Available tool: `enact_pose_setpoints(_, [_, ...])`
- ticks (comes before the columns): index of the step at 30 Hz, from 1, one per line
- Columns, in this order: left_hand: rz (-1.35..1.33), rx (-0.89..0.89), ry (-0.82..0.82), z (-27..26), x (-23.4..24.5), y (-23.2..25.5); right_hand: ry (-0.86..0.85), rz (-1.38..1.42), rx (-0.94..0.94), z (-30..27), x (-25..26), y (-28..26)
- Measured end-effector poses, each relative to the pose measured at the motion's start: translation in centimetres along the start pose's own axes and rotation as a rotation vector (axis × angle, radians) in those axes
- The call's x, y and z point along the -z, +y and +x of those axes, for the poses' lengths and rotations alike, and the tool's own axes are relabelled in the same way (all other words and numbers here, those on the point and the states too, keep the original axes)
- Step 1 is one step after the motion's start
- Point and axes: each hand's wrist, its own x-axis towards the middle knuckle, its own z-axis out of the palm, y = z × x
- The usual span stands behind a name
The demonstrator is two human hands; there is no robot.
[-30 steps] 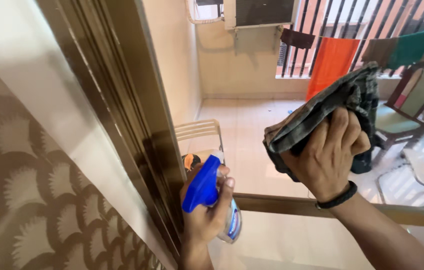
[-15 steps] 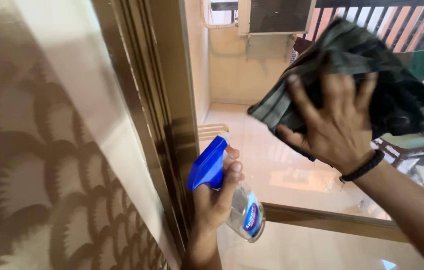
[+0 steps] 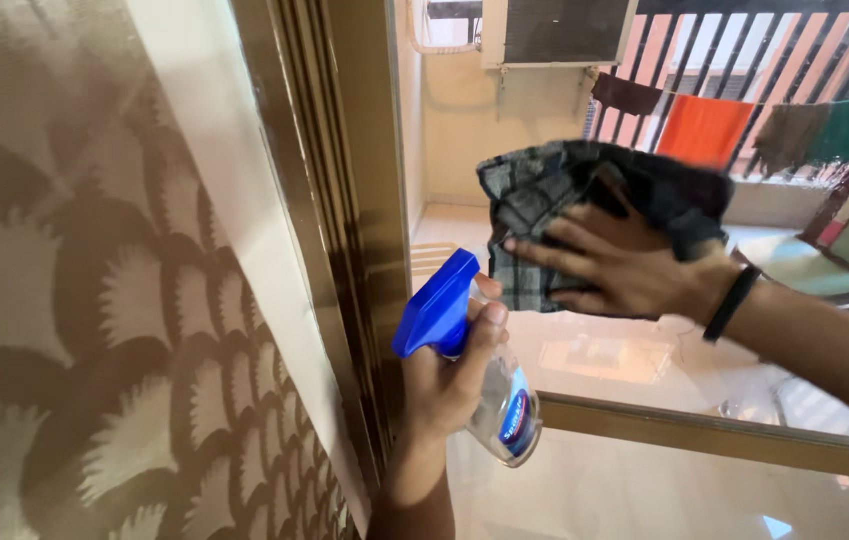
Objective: The person sprays a glass window with a cleaning solution and wipes it with a cloth. They repeatedly spray and wipe different sections of the window and frame to remove dirt and streaks.
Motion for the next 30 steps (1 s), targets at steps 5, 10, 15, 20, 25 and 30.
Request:
enact_pose_setpoints(5, [0.057,-0.011,-0.008,0.0,0.2,1.0,0.14,0.089,-0.177,0.2,1.2,1.7])
enact_pose_setpoints(10, [0.029,-0.032,-0.037,-0.9,-0.1,1.6,0.024,0.097,0.114,1.8,3.4,-0.9])
enact_pose_setpoints(15, [0.038,0.006,-0.017,-0.5,0.9,1.4,-0.012,-0.087,-0.065,2.8,4.1,0.9])
enact_pose_setpoints(20, [0.082,-0.004,-0.025,-0.4,0.9,1.4,-0.037,-0.017,0.006,3.3,3.9,0.4])
enact_pose_setpoints(25, [0.058,0.057,0.011,0.2,0.6,1.8,0.137,0.039,-0.093,3.8,4.8,2.0])
enact_pose_setpoints(30, [0.118,-0.007,0.126,0.8,0.8,0.4,0.056,0.143,0.004,4.4,4.7,-0.4])
